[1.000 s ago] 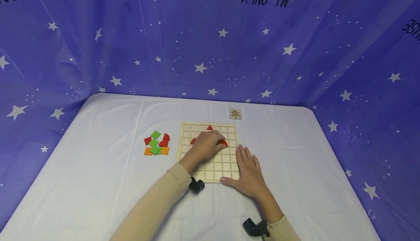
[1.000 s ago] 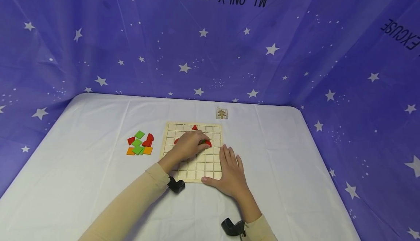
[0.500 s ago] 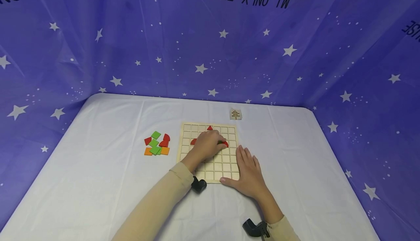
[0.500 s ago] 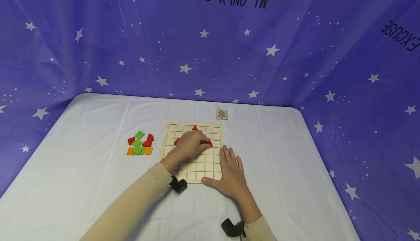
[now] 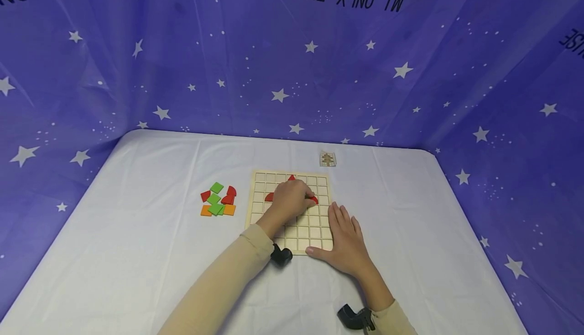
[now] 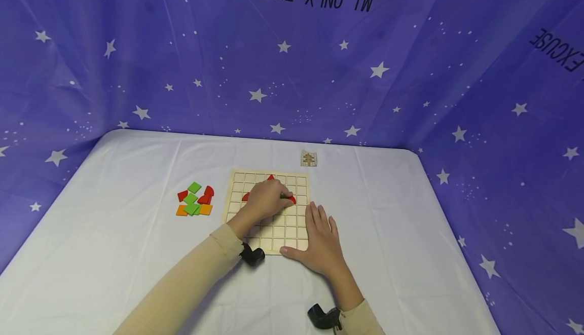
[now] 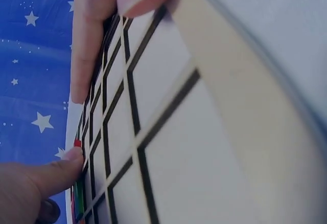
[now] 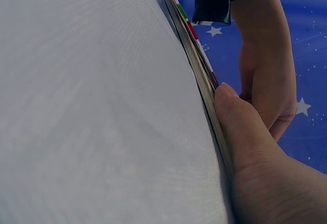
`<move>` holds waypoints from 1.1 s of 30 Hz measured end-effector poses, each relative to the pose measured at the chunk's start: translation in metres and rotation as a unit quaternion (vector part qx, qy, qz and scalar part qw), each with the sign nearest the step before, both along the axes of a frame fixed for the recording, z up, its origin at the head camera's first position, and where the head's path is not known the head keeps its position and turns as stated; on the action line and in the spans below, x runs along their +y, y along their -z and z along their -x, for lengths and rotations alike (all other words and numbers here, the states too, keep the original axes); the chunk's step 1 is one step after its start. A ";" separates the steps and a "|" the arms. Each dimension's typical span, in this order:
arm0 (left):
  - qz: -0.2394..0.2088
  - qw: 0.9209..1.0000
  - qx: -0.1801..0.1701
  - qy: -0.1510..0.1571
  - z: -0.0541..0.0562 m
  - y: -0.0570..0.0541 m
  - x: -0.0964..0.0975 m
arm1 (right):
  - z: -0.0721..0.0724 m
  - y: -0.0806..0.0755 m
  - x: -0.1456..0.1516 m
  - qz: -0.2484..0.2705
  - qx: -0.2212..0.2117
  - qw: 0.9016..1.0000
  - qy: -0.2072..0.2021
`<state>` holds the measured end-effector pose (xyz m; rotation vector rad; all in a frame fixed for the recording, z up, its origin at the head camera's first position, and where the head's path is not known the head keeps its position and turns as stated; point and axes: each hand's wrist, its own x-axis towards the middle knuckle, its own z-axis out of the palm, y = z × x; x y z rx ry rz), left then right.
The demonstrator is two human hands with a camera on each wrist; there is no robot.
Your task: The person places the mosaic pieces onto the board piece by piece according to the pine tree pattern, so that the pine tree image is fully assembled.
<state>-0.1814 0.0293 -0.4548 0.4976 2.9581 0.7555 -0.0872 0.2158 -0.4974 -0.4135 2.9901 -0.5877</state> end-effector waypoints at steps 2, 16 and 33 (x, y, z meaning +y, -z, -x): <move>0.006 1.000 0.001 -0.009 0.000 -0.001 0.001 | 0.000 0.000 0.000 0.001 0.001 1.000 -0.001; 0.045 0.999 -0.012 -0.005 -0.001 -0.004 0.003 | 0.001 0.001 0.000 0.004 -0.003 1.000 0.000; 0.026 0.999 0.022 0.012 -0.003 0.002 0.001 | 0.000 -0.001 0.000 0.002 -0.002 1.000 0.000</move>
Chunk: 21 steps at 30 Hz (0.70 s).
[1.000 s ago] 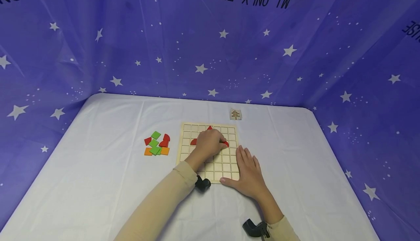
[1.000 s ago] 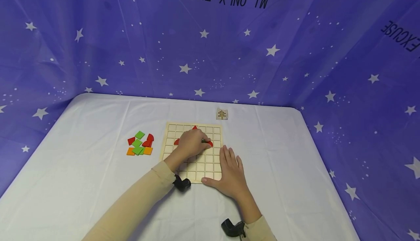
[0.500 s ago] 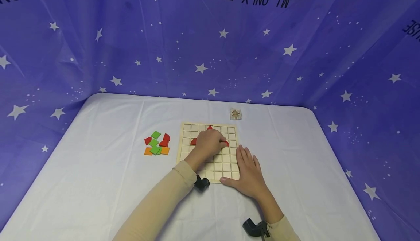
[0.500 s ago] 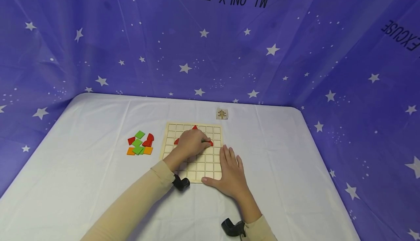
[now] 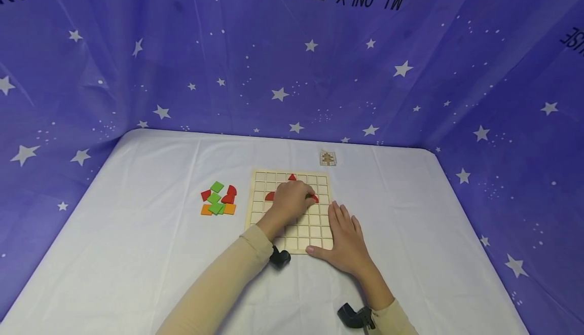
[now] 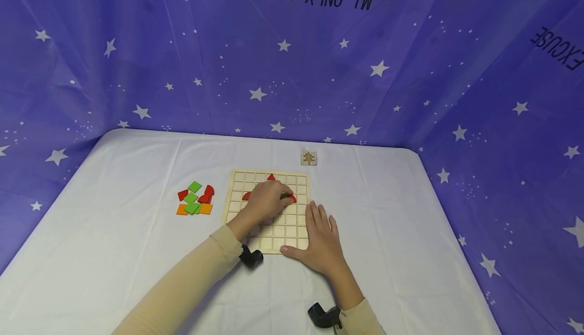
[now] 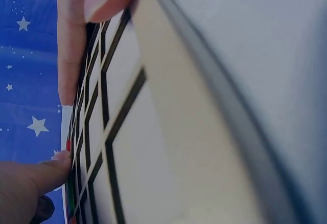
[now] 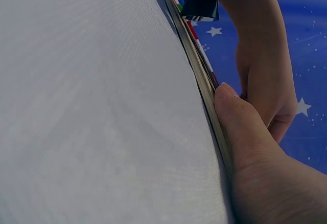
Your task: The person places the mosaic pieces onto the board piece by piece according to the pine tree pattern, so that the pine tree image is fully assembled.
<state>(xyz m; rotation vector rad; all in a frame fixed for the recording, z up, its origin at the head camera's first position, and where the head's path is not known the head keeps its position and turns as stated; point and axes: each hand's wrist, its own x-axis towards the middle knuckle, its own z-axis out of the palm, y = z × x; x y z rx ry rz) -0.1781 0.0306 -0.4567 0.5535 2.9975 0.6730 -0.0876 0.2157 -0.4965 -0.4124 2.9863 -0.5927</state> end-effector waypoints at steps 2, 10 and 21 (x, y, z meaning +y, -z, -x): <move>0.011 1.000 0.004 0.012 -0.001 -0.001 0.000 | 0.000 0.000 0.000 0.000 -0.001 1.000 0.001; 0.032 0.999 0.023 0.033 -0.005 0.000 -0.001 | 0.000 0.002 0.001 -0.001 0.000 1.000 0.003; -0.079 0.996 0.033 0.025 -0.020 0.002 -0.039 | -0.001 -0.001 -0.001 0.008 -0.005 1.000 0.006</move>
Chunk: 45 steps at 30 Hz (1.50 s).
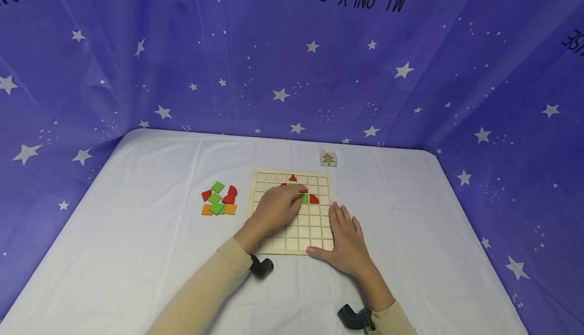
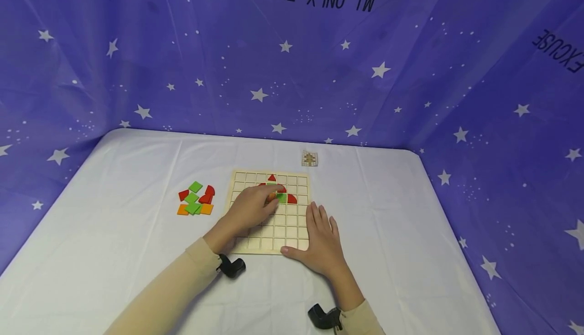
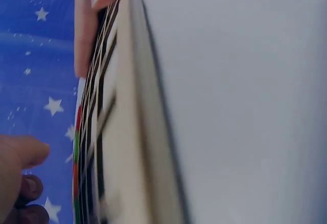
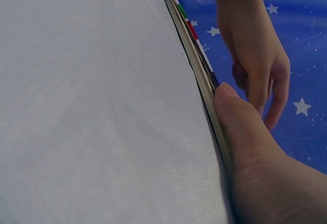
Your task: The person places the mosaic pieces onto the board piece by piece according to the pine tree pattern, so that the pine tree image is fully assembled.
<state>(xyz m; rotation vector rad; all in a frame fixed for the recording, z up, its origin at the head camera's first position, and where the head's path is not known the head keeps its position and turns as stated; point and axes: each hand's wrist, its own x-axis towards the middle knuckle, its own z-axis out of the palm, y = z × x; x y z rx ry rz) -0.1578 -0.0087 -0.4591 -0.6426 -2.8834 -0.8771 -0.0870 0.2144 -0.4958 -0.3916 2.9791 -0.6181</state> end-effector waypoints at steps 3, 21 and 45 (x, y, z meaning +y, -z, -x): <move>-0.023 1.000 0.000 -0.012 -0.008 -0.002 -0.020 | 0.000 0.000 0.000 -0.003 -0.002 1.000 0.004; 0.000 0.990 0.014 -0.142 -0.037 0.004 -0.124 | -0.002 0.002 0.001 -0.007 0.007 1.000 0.013; 0.051 0.969 0.113 -0.213 -0.062 0.033 -0.132 | 0.001 0.003 -0.003 -0.007 -0.005 1.000 0.005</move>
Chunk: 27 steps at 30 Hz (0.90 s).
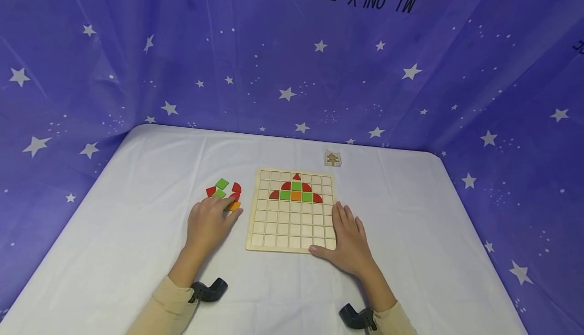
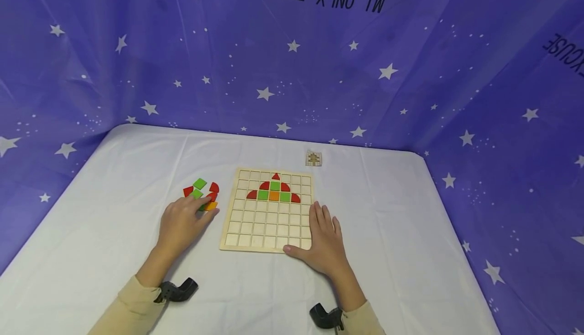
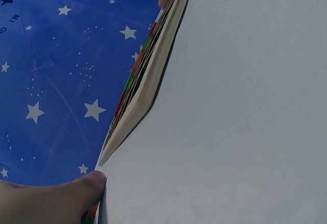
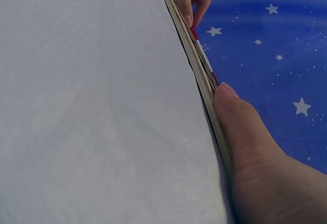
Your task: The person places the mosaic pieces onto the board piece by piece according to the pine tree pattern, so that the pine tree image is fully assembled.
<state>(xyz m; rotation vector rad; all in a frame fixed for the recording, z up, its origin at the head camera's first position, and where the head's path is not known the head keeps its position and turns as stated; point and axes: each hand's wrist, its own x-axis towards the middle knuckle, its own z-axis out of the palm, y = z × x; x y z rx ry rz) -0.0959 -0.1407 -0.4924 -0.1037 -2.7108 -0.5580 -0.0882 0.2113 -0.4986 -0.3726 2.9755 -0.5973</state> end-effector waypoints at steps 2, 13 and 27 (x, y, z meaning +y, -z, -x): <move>0.014 1.000 0.018 0.001 -0.001 0.001 0.000 | 0.000 0.000 0.000 0.000 -0.002 1.000 0.000; -0.013 0.998 0.057 0.016 -0.003 0.003 0.001 | 0.000 -0.002 -0.001 0.003 -0.006 1.000 0.001; -0.015 0.999 0.031 0.028 0.000 0.003 0.008 | 0.000 -0.001 0.000 0.003 0.001 1.000 0.003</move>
